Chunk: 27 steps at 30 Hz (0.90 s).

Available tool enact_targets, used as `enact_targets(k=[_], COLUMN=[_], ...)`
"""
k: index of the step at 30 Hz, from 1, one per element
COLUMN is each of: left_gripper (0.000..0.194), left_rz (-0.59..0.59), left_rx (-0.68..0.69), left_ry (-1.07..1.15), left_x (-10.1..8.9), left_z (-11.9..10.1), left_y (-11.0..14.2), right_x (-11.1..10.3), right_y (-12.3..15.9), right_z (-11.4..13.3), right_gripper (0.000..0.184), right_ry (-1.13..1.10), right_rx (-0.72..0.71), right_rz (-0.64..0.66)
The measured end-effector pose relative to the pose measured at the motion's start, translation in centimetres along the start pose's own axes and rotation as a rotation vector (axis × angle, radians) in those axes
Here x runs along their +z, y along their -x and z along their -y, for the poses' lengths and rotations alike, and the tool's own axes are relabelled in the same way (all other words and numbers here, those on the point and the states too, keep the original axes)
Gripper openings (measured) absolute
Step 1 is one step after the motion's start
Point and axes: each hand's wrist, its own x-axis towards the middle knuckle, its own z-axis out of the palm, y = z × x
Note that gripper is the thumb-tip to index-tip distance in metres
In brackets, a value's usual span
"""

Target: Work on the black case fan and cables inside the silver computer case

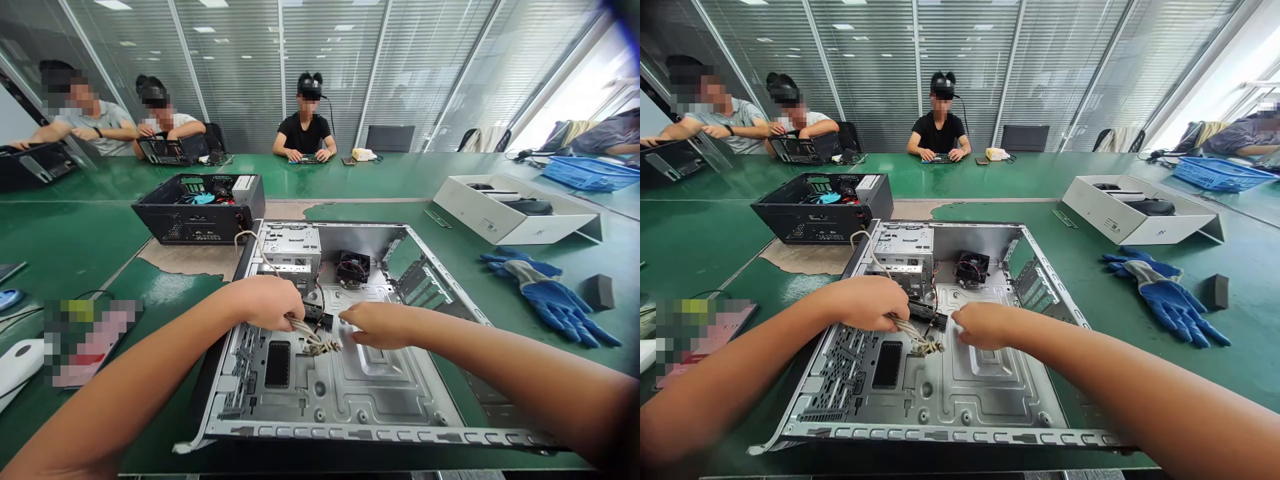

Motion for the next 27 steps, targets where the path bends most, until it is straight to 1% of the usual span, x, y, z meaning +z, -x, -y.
enact_targets(k=[2,3,6,7,8,9,11,14,15,18,20,21,22,23,24,25,26,27], left_gripper=[0.011,0.012,0.016,0.016,0.016,0.016,0.016,0.017,0.017,0.015,0.016,0.019,0.024,0.028,0.030,0.031,0.035,0.039], left_rz=[-0.041,-0.055,-0.066,-0.066,-0.068,-0.074,-0.095,-0.133,-0.142,-0.176,-0.248,-0.312,-0.413,-0.533,-0.643,-0.720,-0.741,-0.712], left_rx=[-0.030,-0.051,-0.109,-0.121,-0.127,-0.129,-0.124,-0.105,-0.098,-0.047,0.028,0.053,0.050,0.004,-0.070,-0.138,-0.191,-0.225], left_ry=[0.013,0.017,-0.009,-0.028,-0.049,-0.067,-0.094,-0.115,-0.117,-0.056,0.067,0.140,0.193,0.209,0.193,0.149,0.088,0.022], left_x=[0.1,0.1,-0.1,-0.2,-0.3,-0.4,-0.4,-0.1,0.0,0.2,0.1,0.0,-0.2,-0.4,-0.5,-0.6,-0.7,-0.7], left_z=[0.0,0.0,-0.5,-0.7,-0.8,-0.9,-1.0,-0.9,-0.8,-0.5,0.0,0.4,0.9,1.6,2.3,3.1,3.9,4.7], left_y=[0.0,0.0,0.2,0.3,0.4,0.5,0.7,0.9,0.9,1.0,1.2,1.4,1.7,2.0,2.3,2.6,2.9,3.2], right_x=[-0.7,-1.2,-3.1,-3.7,-4.2,-4.5,-4.7,-4.1,-3.8,-3.2,-3.0,-2.9,-2.9,-2.9,-2.9,-3.0,-3.0,-3.1], right_y=[0.4,0.6,1.4,1.7,1.9,2.0,2.0,1.3,1.0,0.3,0.1,0.0,0.0,0.1,0.1,0.2,0.2,0.3], right_z=[-0.2,-0.3,0.1,0.4,0.9,1.4,2.6,4.1,4.3,4.4,4.0,3.9,3.7,3.6,3.6,3.6,3.6,3.6], right_gripper=[0.022,0.025,0.038,0.039,0.040,0.039,0.032,0.022,0.018,0.019,0.018,0.017,0.016,0.015,0.013,0.011,0.009,0.008], right_ry=[0.003,-0.023,-0.152,-0.188,-0.222,-0.251,-0.284,-0.298,-0.310,-0.369,-0.399,-0.405,-0.406,-0.406,-0.410,-0.423,-0.449,-0.487], right_rx=[0.023,0.034,-0.009,-0.027,-0.044,-0.059,-0.105,-0.149,-0.165,-0.169,-0.197,-0.201,-0.197,-0.186,-0.174,-0.164,-0.157,-0.155], right_rz=[-0.008,-0.072,-0.305,-0.355,-0.374,-0.364,-0.304,-0.191,-0.171,-0.190,-0.218,-0.222,-0.224,-0.229,-0.235,-0.242,-0.246,-0.243])
